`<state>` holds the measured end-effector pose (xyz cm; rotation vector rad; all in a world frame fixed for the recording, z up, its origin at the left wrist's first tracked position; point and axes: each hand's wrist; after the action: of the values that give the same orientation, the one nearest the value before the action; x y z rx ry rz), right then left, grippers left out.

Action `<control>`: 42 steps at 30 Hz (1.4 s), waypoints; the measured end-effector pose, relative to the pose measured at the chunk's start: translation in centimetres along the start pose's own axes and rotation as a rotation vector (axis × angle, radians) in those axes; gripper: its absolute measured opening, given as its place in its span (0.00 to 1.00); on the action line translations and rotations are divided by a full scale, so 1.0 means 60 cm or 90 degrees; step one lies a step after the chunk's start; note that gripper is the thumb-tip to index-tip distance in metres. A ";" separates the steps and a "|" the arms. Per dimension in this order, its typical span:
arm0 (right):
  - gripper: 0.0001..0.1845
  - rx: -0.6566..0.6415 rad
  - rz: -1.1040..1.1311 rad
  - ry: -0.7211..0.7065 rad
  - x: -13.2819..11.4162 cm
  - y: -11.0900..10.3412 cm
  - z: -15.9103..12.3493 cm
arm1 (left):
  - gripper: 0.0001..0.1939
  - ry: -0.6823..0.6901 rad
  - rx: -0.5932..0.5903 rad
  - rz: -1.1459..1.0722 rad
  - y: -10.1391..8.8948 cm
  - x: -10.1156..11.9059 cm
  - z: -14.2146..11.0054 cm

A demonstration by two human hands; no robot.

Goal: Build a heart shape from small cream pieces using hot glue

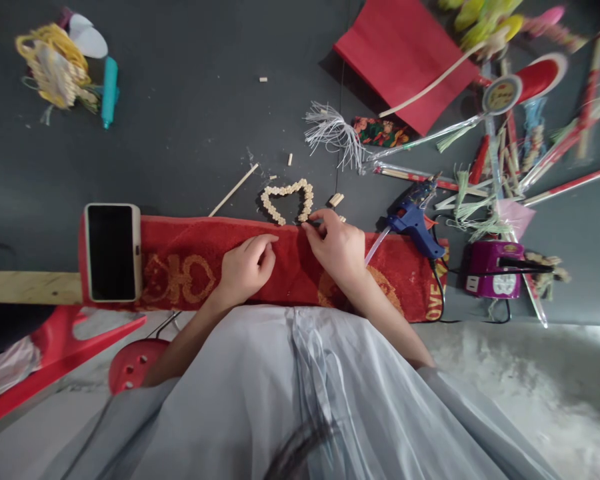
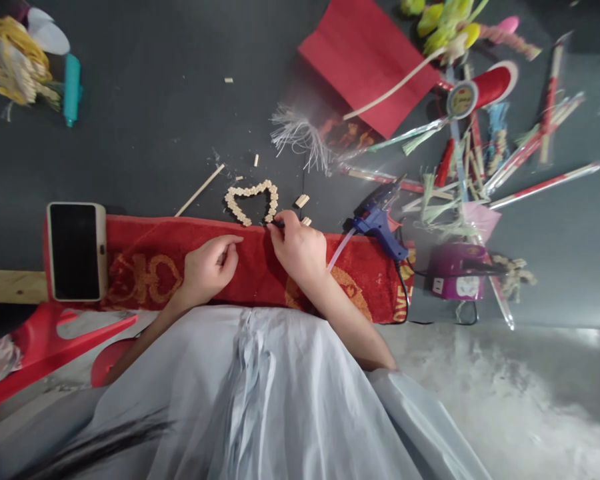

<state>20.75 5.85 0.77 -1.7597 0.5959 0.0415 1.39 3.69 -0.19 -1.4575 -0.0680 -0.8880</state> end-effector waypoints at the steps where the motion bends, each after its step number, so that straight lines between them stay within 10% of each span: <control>1: 0.13 0.001 0.001 0.000 0.001 0.000 0.000 | 0.14 0.005 0.005 0.002 0.000 0.000 0.000; 42: 0.17 0.014 -0.044 -0.104 0.011 0.000 -0.005 | 0.14 0.021 -0.001 0.025 0.004 -0.004 -0.001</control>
<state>21.23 5.32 0.65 -1.7354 0.4150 0.1294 1.36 3.72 -0.50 -1.4403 -0.0149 -0.8792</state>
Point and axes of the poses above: each hand's wrist, its own z-axis towards the middle knuckle, its own y-axis out of the palm, x = y × z, and after that the axes turned 14 degrees about y, right-handed
